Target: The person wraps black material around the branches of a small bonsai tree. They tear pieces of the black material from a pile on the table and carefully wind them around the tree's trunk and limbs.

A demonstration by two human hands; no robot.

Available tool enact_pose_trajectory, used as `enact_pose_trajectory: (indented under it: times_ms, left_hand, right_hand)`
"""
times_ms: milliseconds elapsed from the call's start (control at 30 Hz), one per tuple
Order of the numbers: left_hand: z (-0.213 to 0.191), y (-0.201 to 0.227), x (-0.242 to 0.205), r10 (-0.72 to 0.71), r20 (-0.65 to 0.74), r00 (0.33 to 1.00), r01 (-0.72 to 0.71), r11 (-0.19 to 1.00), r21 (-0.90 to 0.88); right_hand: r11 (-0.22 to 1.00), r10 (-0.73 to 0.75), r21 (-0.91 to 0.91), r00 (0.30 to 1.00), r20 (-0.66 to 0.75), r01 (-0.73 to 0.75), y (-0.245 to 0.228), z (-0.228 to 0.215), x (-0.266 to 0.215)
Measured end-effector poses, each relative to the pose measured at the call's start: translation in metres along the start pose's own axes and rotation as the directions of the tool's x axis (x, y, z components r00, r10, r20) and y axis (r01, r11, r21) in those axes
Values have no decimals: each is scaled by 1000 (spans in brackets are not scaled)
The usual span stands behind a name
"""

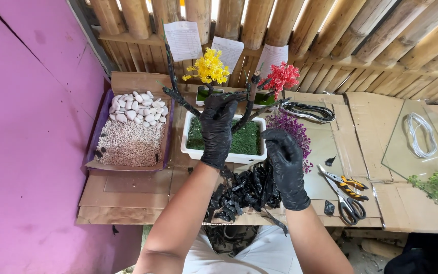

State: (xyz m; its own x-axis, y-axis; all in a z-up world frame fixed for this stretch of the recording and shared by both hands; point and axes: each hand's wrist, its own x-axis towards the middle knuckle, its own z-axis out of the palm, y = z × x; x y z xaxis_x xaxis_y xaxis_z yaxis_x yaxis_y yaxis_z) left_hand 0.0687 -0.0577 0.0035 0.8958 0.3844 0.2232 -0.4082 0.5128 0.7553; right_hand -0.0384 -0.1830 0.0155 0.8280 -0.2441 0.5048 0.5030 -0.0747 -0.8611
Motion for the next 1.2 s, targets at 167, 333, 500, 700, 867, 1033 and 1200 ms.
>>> enact_pose_trajectory:
  times_ms: [167, 333, 500, 700, 867, 1033, 1200]
  left_hand:
    - [-2, -3, -5, 31, -38, 999, -30, 999, 34]
    - [-1, 10, -20, 79, -63, 995, -74, 994, 78]
    - [10, 43, -41, -10, -34, 999, 5, 989, -145]
    - [14, 39, -53, 115, -49, 992, -116, 993, -25]
    - [15, 31, -58, 181, -49, 982, -184, 980, -78]
    - [16, 18, -61, 303, -23, 953, -296, 944, 148]
    - [11, 9, -65, 258, 37, 965, -260, 934, 244]
  right_hand:
    - [967, -182, -181, 983, 3, 179, 4, 15, 4]
    - [865, -353, -390, 935, -24, 317, 0, 32, 8]
    - [723, -504, -552, 864, -9, 415, 8, 51, 25]
    - [734, -543, -563, 826, -152, 379, 19, 69, 43]
    - [733, -569, -552, 803, -179, 396, 44, 66, 56]
    - [741, -549, -554, 817, -175, 380, 35, 62, 55]
    - [764, -587, -452, 786, -191, 460, 33, 60, 52]
